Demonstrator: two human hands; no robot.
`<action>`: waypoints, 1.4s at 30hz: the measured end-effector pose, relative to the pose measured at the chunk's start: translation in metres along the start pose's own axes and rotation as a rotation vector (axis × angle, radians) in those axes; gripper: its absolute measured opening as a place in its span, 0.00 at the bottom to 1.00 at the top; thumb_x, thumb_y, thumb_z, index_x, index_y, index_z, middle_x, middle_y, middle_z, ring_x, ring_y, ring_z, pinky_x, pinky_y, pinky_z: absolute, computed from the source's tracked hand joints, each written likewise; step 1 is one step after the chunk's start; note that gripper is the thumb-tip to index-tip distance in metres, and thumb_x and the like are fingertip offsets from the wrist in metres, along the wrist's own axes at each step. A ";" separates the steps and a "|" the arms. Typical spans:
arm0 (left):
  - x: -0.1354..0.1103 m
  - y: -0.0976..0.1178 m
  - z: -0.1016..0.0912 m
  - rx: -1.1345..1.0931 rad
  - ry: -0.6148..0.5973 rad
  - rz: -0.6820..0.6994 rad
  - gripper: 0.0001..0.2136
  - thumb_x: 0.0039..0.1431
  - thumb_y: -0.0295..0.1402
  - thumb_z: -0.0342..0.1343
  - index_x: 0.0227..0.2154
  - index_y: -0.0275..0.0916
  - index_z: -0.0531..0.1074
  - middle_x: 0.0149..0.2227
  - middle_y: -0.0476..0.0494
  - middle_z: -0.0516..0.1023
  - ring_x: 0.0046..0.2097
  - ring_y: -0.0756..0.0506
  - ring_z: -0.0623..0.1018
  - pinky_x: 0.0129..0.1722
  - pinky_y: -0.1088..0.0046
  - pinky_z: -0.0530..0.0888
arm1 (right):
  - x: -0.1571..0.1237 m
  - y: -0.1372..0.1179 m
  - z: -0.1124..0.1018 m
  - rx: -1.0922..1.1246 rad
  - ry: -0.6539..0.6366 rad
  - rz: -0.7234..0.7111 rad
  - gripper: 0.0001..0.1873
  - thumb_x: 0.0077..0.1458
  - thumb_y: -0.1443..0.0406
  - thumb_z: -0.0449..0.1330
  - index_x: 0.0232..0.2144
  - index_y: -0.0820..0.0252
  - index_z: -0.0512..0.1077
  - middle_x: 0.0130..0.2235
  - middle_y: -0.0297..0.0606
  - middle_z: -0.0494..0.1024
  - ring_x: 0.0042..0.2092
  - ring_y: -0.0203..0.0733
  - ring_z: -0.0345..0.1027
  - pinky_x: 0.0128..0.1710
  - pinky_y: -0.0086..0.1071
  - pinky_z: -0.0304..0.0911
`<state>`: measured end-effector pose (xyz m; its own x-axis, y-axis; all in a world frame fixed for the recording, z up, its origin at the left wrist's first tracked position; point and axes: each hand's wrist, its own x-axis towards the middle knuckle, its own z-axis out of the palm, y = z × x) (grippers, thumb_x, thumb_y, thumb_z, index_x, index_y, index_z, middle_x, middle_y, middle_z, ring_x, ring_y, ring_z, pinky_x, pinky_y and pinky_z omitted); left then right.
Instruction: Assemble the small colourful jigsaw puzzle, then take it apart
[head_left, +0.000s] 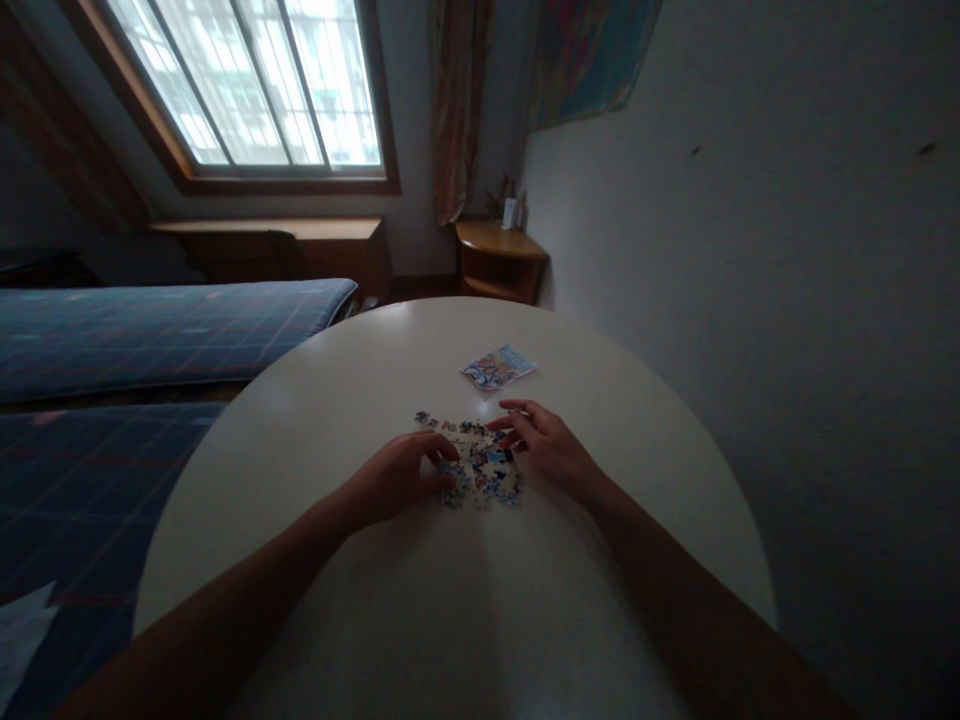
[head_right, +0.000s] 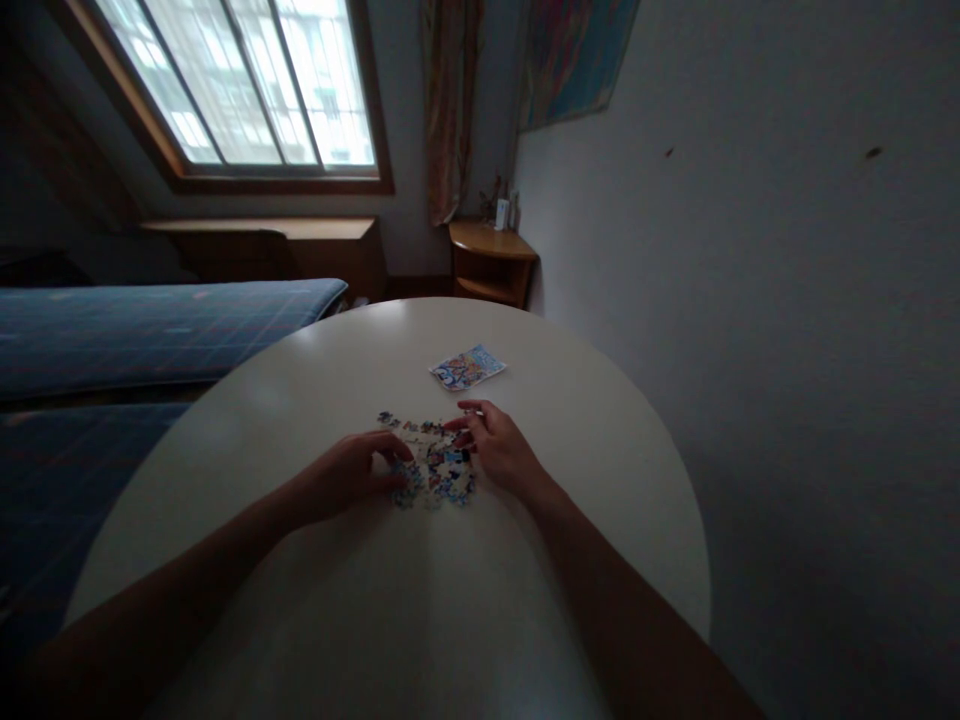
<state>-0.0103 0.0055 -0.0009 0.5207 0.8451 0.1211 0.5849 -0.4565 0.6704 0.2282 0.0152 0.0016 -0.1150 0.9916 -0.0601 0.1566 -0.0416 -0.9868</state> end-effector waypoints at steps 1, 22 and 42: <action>0.000 0.000 -0.001 -0.024 -0.002 -0.006 0.08 0.53 0.32 0.62 0.37 0.42 0.77 0.36 0.46 0.79 0.33 0.47 0.77 0.36 0.71 0.74 | 0.001 0.000 0.000 -0.026 0.004 0.002 0.11 0.64 0.68 0.49 0.47 0.61 0.68 0.39 0.41 0.81 0.30 0.34 0.72 0.31 0.29 0.67; 0.012 -0.017 0.008 0.260 0.138 0.121 0.14 0.63 0.33 0.56 0.51 0.43 0.74 0.52 0.42 0.78 0.55 0.39 0.73 0.57 0.56 0.68 | -0.001 0.000 -0.015 -0.390 0.036 -0.246 0.12 0.59 0.62 0.60 0.43 0.57 0.78 0.44 0.43 0.81 0.44 0.45 0.75 0.45 0.40 0.68; 0.025 -0.026 0.010 0.379 0.263 0.195 0.07 0.64 0.36 0.57 0.41 0.44 0.78 0.48 0.45 0.79 0.49 0.42 0.75 0.52 0.61 0.71 | -0.007 -0.001 -0.004 -0.582 0.010 -0.228 0.10 0.58 0.65 0.61 0.41 0.57 0.79 0.37 0.38 0.83 0.34 0.39 0.75 0.37 0.31 0.66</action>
<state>-0.0067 0.0359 -0.0228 0.4973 0.7532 0.4306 0.7027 -0.6408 0.3093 0.2329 0.0092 0.0034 -0.1993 0.9689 0.1467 0.6382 0.2419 -0.7309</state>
